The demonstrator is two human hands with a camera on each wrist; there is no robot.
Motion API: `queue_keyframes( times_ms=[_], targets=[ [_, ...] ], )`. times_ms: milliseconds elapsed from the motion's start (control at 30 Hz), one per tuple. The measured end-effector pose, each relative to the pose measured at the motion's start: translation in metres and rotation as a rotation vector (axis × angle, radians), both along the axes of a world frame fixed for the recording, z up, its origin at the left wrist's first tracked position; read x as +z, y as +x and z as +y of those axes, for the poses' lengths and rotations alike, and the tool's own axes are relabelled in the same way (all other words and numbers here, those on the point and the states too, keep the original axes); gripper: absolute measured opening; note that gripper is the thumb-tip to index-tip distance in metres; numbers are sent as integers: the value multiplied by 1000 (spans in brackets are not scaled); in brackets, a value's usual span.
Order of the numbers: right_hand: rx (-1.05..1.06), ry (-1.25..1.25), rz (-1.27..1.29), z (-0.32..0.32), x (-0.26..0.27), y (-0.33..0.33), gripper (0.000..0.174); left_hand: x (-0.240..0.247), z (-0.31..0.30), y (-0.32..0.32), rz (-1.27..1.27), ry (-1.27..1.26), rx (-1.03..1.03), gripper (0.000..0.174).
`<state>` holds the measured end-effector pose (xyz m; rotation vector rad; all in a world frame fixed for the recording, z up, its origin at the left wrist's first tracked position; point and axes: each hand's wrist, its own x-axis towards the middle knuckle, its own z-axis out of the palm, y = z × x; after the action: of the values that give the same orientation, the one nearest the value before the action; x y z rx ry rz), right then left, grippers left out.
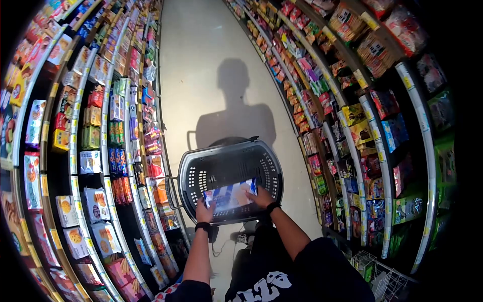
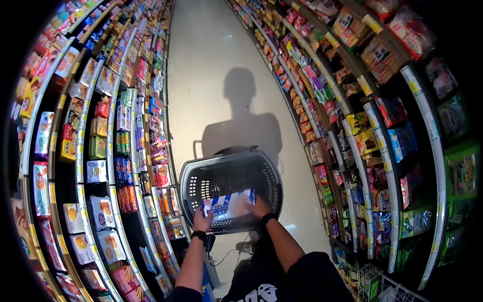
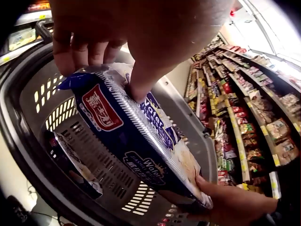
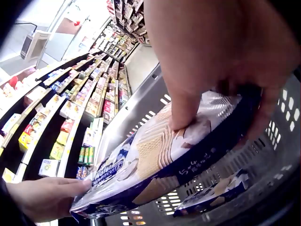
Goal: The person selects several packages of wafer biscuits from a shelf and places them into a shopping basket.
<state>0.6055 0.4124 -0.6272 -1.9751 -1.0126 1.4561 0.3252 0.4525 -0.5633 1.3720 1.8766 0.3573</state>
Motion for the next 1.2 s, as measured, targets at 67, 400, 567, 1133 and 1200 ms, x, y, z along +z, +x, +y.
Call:
queue_keyframes(
  times_ms=[67,400,567,1133,1200],
  targets=[
    [27,-55,23,17,-3,2,65,-25,13,-1,-26,-81,-4,65],
    [-51,-304,17,-23,-182,-8,56,-94,17,8,-114,-308,-86,59],
    [10,-434,-94,-19,-183,-8,59,-75,1,12,123,-297,-240,59],
    [311,-543,-176,34,-178,-24,58,-70,-21,21,153,-399,-218,48],
    [316,-527,-132,37,-168,-21,59,-65,-22,21,110,-383,-177,47]
  ],
)
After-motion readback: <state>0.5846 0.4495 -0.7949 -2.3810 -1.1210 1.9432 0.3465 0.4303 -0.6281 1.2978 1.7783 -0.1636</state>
